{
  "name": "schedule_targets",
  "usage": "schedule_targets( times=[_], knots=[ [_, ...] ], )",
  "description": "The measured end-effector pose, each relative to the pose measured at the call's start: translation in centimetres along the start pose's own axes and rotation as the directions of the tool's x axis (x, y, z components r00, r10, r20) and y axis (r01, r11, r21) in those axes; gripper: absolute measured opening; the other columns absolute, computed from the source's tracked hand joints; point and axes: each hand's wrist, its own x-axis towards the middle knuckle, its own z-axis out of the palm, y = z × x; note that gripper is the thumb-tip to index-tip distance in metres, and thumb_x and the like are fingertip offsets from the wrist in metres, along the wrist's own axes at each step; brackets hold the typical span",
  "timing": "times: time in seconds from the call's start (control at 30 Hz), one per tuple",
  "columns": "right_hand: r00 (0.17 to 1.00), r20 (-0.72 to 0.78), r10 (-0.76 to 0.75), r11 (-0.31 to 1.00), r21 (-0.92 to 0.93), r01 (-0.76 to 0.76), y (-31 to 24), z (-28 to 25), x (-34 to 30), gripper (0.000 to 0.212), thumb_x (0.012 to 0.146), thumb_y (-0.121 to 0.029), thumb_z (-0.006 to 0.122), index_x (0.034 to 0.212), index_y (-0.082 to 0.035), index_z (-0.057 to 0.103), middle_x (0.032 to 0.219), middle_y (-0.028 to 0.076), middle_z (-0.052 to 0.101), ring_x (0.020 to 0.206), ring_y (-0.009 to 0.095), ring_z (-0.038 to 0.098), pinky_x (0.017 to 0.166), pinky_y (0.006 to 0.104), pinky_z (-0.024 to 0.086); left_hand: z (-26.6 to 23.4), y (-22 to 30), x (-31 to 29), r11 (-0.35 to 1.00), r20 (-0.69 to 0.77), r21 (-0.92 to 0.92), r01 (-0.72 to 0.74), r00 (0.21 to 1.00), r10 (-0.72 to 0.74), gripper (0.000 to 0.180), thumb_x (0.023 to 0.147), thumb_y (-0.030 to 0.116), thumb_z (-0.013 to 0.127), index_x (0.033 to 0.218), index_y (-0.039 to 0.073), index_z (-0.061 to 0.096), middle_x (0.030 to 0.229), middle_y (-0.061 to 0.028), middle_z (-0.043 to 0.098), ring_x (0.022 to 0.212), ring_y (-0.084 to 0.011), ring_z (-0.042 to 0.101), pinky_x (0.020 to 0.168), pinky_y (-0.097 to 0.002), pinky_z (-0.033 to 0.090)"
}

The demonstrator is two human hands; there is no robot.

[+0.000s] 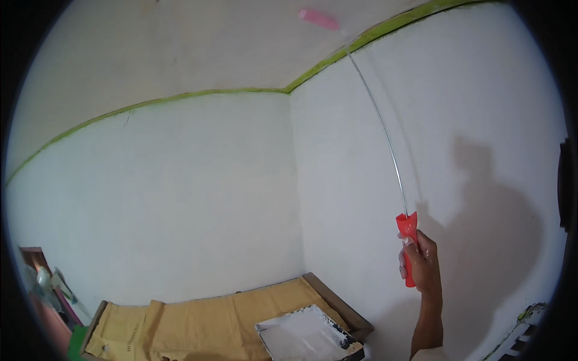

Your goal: The person paints a ceiling using a roller, repeatedly dipping the roller into a paint tray and applying paint to the edge of the ceiling and wall.

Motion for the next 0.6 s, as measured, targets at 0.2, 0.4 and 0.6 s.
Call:
schedule_targets(
  times=[0.2,0.4,0.6],
  knots=[
    [0.996,0.055,0.072,0.997,0.019,-0.073,0.2,2.5,3.0,0.026,0.097,-0.029,0.053,0.087,-0.005,0.052,0.055,-0.001,0.044,0.040,0.008,0.041,0.038,0.0252,0.036,-3.1,3.2,-2.5,0.999,-0.078,-0.045,0.030,0.996,-0.034,0.033,0.088,0.028,0.050,0.095,0.001,0.066,0.100,-0.0185,0.065,0.098,-0.0330,0.057,0.084,-0.0471,0.046],
    [0.983,0.160,0.085,0.991,0.093,-0.101,0.1,5.2,6.8,0.028,0.095,-0.031,0.056,0.093,-0.003,0.056,0.055,0.000,0.046,0.041,0.008,0.042,0.038,0.0249,0.037,0.5,-0.9,0.0,0.941,0.047,0.304,-0.151,0.989,0.143,0.034,0.091,0.029,0.049,0.109,0.005,0.065,0.118,-0.0107,0.061,0.109,-0.0301,0.051,0.096,-0.0428,0.042],
    [0.996,0.029,0.084,0.992,0.092,-0.087,-2.5,-0.1,0.8,0.027,0.095,-0.030,0.054,0.094,-0.003,0.058,0.058,0.000,0.047,0.043,0.008,0.044,0.039,0.0243,0.037,0.6,1.4,0.2,0.922,0.107,-0.284,0.264,0.964,-0.243,0.034,0.091,0.035,0.055,0.111,0.008,0.065,0.119,-0.0099,0.061,0.102,-0.0272,0.057,0.091,-0.0435,0.046]
  ],
)
